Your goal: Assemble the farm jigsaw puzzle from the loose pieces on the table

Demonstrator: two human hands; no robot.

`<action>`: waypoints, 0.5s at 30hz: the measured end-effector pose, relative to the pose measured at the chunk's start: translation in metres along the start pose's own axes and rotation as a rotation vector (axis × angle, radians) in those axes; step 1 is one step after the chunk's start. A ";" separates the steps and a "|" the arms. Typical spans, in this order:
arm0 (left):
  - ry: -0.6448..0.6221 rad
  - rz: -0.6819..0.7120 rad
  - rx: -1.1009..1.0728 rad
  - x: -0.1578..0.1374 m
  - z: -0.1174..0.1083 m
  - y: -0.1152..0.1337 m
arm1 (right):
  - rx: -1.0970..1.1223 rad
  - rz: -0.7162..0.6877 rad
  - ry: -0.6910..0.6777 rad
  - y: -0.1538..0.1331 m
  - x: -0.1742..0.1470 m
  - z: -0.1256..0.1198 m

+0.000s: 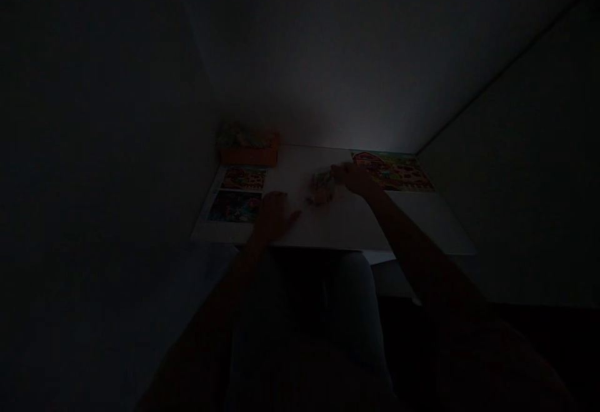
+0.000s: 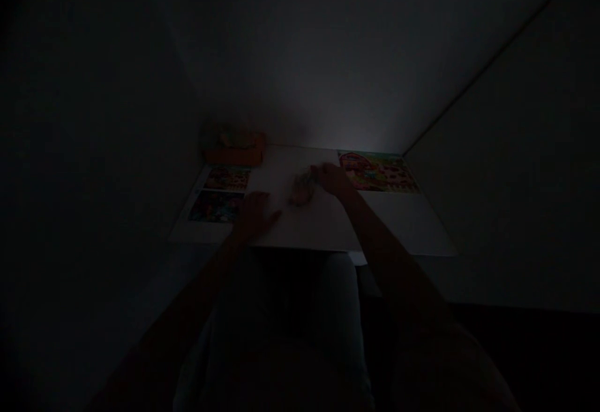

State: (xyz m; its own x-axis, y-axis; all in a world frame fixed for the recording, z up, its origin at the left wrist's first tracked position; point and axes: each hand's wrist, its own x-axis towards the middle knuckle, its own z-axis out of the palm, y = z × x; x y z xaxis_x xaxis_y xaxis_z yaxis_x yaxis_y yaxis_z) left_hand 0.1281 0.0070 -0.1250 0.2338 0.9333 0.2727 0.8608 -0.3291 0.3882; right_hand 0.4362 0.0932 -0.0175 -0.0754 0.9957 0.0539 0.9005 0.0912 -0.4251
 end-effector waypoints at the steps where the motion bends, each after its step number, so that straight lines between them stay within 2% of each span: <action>1: -0.008 0.005 0.020 0.000 -0.001 0.001 | -0.006 0.024 -0.007 -0.006 0.002 -0.002; 5: -0.026 0.010 0.040 -0.001 -0.006 0.006 | -0.022 0.042 -0.006 -0.029 0.010 -0.011; 9: -0.033 0.016 0.036 -0.001 -0.006 0.007 | -0.022 0.029 0.064 -0.042 0.018 -0.030; 15: -0.041 0.024 -0.012 -0.001 -0.006 0.008 | 0.077 -0.160 0.278 -0.041 0.028 -0.058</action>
State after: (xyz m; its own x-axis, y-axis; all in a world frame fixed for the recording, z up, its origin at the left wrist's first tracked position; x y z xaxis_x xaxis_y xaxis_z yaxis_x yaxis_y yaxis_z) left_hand 0.1320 0.0030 -0.1166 0.2734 0.9300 0.2458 0.8492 -0.3533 0.3924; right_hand 0.4221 0.1161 0.0533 -0.0846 0.9269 0.3655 0.8510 0.2581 -0.4574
